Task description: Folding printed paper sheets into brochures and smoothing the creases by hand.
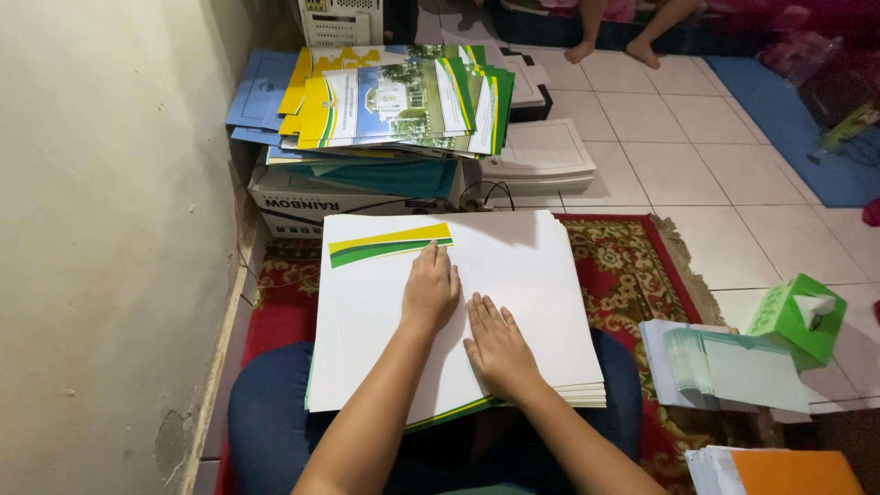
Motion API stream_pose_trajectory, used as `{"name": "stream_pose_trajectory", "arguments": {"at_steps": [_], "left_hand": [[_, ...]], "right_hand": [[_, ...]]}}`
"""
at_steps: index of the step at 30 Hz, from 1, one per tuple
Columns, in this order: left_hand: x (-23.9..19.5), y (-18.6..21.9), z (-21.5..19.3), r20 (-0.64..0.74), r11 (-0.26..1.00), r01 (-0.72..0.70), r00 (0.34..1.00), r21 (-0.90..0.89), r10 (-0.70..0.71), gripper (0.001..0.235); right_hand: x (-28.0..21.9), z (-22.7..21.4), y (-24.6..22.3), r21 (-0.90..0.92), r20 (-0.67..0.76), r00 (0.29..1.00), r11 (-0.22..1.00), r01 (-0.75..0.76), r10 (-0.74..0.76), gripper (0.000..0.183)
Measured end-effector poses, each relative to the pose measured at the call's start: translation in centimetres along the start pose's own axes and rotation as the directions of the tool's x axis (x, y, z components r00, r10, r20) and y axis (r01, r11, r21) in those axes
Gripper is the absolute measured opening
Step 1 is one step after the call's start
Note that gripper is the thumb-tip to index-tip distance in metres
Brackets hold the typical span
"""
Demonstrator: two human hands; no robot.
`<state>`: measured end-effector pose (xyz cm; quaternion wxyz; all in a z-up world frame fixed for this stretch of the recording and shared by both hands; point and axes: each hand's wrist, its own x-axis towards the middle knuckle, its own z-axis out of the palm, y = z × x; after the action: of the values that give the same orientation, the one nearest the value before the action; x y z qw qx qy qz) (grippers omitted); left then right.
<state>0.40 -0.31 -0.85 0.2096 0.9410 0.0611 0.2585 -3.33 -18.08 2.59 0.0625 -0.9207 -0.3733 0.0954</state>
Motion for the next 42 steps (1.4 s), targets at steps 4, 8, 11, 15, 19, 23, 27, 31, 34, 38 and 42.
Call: {"name": "stream_pose_trajectory", "arguments": {"at_steps": [4, 8, 11, 15, 19, 23, 27, 31, 34, 38, 42], "left_hand": [[0.0, 0.7, -1.2, 0.051, 0.999, 0.034, 0.998, -0.018, -0.033, 0.047], [0.3, 0.5, -1.0, 0.084, 0.999, 0.046, 0.996, -0.026, -0.043, 0.049], [0.4, 1.2, -1.8, 0.114, 1.0, 0.018, 0.993, 0.013, -0.019, 0.048], [0.4, 1.1, -0.4, 0.158, 0.999, 0.006, 0.987, 0.037, -0.012, 0.05], [1.5, -0.3, 3.7, 0.227, 0.992, 0.025, 0.972, 0.123, -0.053, 0.06], [2.3, -0.1, 6.8, 0.25, 0.945, 0.032, 0.961, 0.325, -0.118, 0.061], [3.0, 0.3, 7.3, 0.257, 0.925, 0.052, 0.953, 0.377, -0.158, 0.064], [6.5, -0.7, 5.7, 0.266, 0.98, 0.113, 0.951, 0.163, -0.154, 0.066], [7.2, -1.4, 6.1, 0.309, 0.981, 0.103, 0.939, 0.163, -0.15, 0.066], [6.8, -2.2, 6.5, 0.248, 0.988, 0.074, 0.963, 0.136, -0.107, 0.068], [4.8, -2.1, 3.6, 0.342, 0.991, -0.092, 0.938, 0.096, 0.054, 0.067]], "right_hand": [[-0.1, 0.0, -0.2, -0.014, -0.003, 1.0, 1.0, 0.008, -0.008, 0.065], [0.1, 0.3, 0.0, -0.026, -0.038, 0.999, 1.0, 0.004, -0.005, 0.064], [0.2, 0.7, 0.3, -0.034, -0.038, 0.999, 0.999, 0.003, -0.004, 0.064], [0.2, 1.2, 0.4, -0.012, -0.017, 1.0, 1.0, -0.006, 0.006, 0.064], [0.5, 2.3, 0.8, 0.001, -0.239, 0.967, 0.996, 0.086, -0.083, 0.066], [0.5, 2.4, 0.9, -0.011, -0.235, 0.968, 0.996, 0.084, -0.084, 0.07], [0.2, 2.1, 0.7, 0.033, -0.284, 0.955, 0.995, 0.096, -0.082, 0.068], [1.3, 2.4, 1.3, 0.009, -0.19, 0.98, 0.998, 0.06, -0.057, 0.067], [0.8, 2.2, 1.2, 0.01, -0.188, 0.98, 0.997, 0.075, -0.072, 0.067], [0.7, 2.1, 1.2, 0.022, -0.186, 0.979, 0.996, 0.086, -0.081, 0.065], [0.7, 2.5, 1.2, -0.012, -0.201, 0.976, 0.997, 0.08, -0.081, 0.065]]}}
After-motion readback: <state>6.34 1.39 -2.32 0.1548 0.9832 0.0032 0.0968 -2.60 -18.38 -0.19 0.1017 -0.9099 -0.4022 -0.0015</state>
